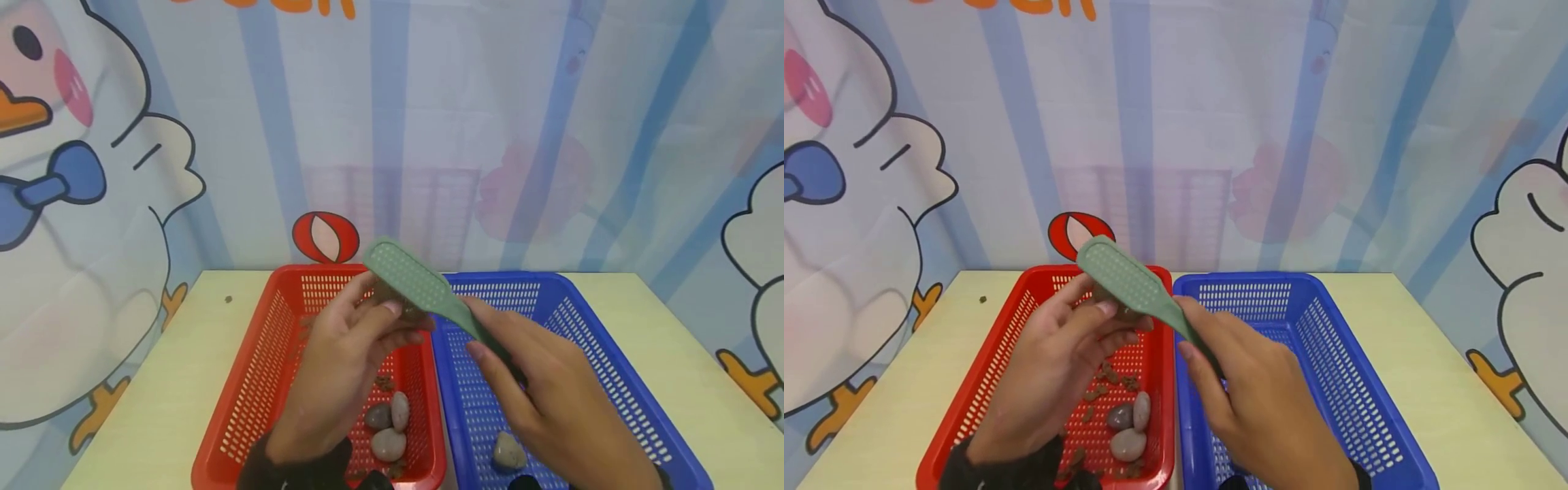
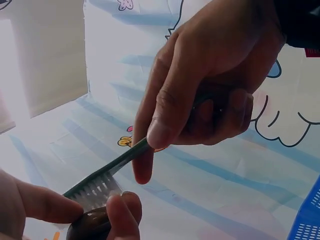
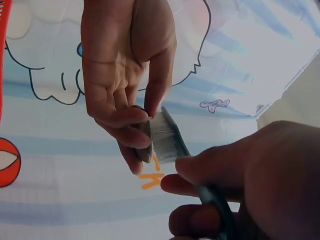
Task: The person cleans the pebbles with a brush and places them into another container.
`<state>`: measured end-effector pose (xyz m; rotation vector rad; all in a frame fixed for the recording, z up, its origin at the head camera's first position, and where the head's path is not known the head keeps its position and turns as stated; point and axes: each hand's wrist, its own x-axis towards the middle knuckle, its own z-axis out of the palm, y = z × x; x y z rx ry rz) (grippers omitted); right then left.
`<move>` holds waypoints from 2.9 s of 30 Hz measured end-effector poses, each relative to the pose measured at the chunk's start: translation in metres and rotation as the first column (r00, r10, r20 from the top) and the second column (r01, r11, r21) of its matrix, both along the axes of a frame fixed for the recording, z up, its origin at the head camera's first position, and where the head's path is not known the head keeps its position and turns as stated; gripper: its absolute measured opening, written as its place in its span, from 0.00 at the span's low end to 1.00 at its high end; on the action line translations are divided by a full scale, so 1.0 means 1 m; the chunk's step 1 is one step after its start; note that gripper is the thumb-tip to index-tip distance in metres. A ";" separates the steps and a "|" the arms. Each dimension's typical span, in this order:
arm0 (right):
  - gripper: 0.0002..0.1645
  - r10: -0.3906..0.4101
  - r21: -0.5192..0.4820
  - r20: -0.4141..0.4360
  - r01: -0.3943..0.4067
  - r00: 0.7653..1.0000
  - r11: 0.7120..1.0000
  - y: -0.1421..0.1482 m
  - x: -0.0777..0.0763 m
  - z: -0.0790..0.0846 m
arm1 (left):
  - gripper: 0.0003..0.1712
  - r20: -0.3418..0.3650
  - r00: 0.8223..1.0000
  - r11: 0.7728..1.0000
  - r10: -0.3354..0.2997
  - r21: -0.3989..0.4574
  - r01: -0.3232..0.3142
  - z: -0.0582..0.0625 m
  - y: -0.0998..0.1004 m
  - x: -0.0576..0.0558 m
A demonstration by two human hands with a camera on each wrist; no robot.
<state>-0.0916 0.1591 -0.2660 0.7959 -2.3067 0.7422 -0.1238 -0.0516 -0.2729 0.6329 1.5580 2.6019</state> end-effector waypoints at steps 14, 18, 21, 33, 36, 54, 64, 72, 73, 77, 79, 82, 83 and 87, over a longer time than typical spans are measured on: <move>0.33 0.045 0.002 0.021 -0.045 0.999 0.999 -0.004 0.007 0.001 | 0.19 -0.024 1.000 1.000 -0.004 -0.020 0.003 -0.002 0.000 -0.005; 0.32 0.014 0.010 -0.020 -0.014 1.000 1.000 -0.004 0.001 -0.003 | 0.21 -0.003 1.000 1.000 0.011 -0.020 -0.011 -0.002 0.001 -0.004; 0.31 -0.036 -0.012 -0.055 0.035 0.998 0.999 0.001 -0.003 -0.003 | 0.22 0.026 0.999 1.000 0.026 -0.008 -0.026 -0.003 0.001 -0.004; 0.34 0.045 -0.014 0.114 -0.043 0.993 0.999 -0.003 0.009 0.005 | 0.19 -0.012 1.000 1.000 0.008 -0.008 -0.008 0.000 0.000 -0.003; 0.33 0.042 -0.003 0.114 -0.042 0.993 0.999 -0.003 0.004 0.001 | 0.20 -0.011 1.000 1.000 -0.004 -0.004 0.004 0.000 0.001 -0.002; 0.32 0.044 -0.015 0.067 -0.044 0.997 0.999 -0.003 -0.001 -0.003 | 0.25 0.007 1.000 0.999 -0.008 0.043 0.008 0.001 0.001 -0.003; 0.31 -0.003 -0.061 0.074 0.007 0.997 0.998 0.004 0.006 0.003 | 0.20 0.049 0.998 0.999 0.041 0.018 -0.042 -0.002 0.003 -0.005; 0.31 -0.041 -0.093 -0.009 0.040 0.999 0.995 0.007 0.003 0.002 | 0.20 0.045 0.998 0.995 0.054 -0.084 -0.050 -0.002 0.005 -0.004; 0.31 -0.075 -0.101 -0.019 0.073 0.997 0.992 0.009 0.005 0.003 | 0.21 0.049 0.997 0.994 0.060 -0.097 -0.055 -0.002 0.005 -0.004; 0.31 -0.105 -0.106 0.019 0.107 0.994 0.989 0.010 0.014 0.006 | 0.21 0.046 0.996 0.989 0.071 -0.130 -0.065 -0.002 0.005 -0.005; 0.31 -0.057 -0.088 0.077 0.064 0.995 0.994 0.008 0.017 0.007 | 0.20 0.037 0.998 0.989 0.060 -0.137 -0.054 -0.001 0.004 -0.005; 0.31 0.037 -0.082 0.114 -0.027 0.993 0.996 0.005 0.015 0.008 | 0.20 0.016 0.999 0.986 0.049 -0.158 -0.046 0.000 0.002 -0.003; 0.31 0.048 -0.083 0.105 -0.039 0.993 0.996 0.005 0.013 0.009 | 0.20 0.009 0.999 0.985 0.053 -0.167 -0.050 0.001 0.000 -0.003; 0.30 -0.020 -0.118 0.001 0.020 1.000 0.993 0.015 0.008 0.013 | 0.19 -0.015 0.994 0.950 0.112 -0.290 -0.112 0.000 -0.008 0.003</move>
